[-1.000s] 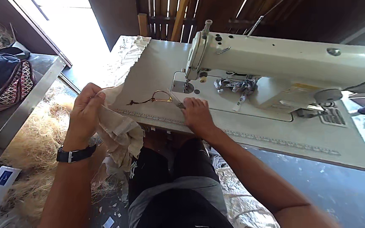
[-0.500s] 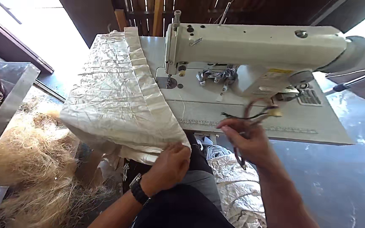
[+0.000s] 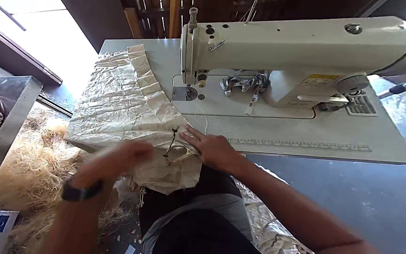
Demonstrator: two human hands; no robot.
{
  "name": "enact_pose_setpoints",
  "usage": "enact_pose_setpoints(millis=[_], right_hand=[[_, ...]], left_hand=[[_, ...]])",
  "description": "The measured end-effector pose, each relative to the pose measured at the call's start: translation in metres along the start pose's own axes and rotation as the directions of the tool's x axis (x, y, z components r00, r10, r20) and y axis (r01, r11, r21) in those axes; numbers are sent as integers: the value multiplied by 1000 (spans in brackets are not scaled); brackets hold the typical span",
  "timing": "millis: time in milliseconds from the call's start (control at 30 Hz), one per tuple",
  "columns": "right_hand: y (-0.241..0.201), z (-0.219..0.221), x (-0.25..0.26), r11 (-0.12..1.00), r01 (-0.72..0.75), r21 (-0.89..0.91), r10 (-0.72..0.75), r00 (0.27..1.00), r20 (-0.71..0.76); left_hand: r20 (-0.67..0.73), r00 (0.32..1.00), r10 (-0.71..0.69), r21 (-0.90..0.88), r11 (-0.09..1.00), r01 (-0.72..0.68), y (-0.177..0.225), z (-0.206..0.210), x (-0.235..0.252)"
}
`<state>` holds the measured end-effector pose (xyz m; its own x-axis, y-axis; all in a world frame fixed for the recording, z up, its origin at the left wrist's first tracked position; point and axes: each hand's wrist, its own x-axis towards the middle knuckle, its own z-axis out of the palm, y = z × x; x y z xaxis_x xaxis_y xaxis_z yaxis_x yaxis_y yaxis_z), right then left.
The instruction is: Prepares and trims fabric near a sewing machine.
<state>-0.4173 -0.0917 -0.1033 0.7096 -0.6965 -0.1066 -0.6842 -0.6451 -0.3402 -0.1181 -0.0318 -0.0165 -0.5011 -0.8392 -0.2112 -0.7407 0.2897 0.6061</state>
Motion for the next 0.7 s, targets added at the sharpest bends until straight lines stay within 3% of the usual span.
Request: enact_pose_setpoints(millis=[33, 100, 167, 200, 333, 433, 700], right_hand=[[0, 4, -8, 1000, -13, 9, 14, 999, -34], [-2, 15, -22, 999, -40, 5, 41, 991, -124], [-9, 23, -32, 995, -94, 15, 95, 981, -171], [-11, 28, -36, 993, -115, 24, 117, 971, -207], [-13, 39, -46, 987, -147, 70, 162, 929, -333], [-12, 37, -49, 980, -169, 104, 195, 915, -353], [-13, 31, -40, 979, -154, 132, 188, 934, -305]], left_hand=[[-120, 987, -110, 56, 992, 117, -15, -31, 7], [-380, 876, -299, 36, 941, 337, -37, -73, 40], [-547, 767, -337, 1, 915, 403, -57, -93, 85], [-571, 758, -316, 15, 919, 394, -71, -95, 110], [-525, 820, -227, 131, 931, 341, -104, -51, 200], [-526, 821, -221, 241, 887, 393, -113, -19, 235], [-480, 865, -144, 343, 877, 336, -126, -33, 274]])
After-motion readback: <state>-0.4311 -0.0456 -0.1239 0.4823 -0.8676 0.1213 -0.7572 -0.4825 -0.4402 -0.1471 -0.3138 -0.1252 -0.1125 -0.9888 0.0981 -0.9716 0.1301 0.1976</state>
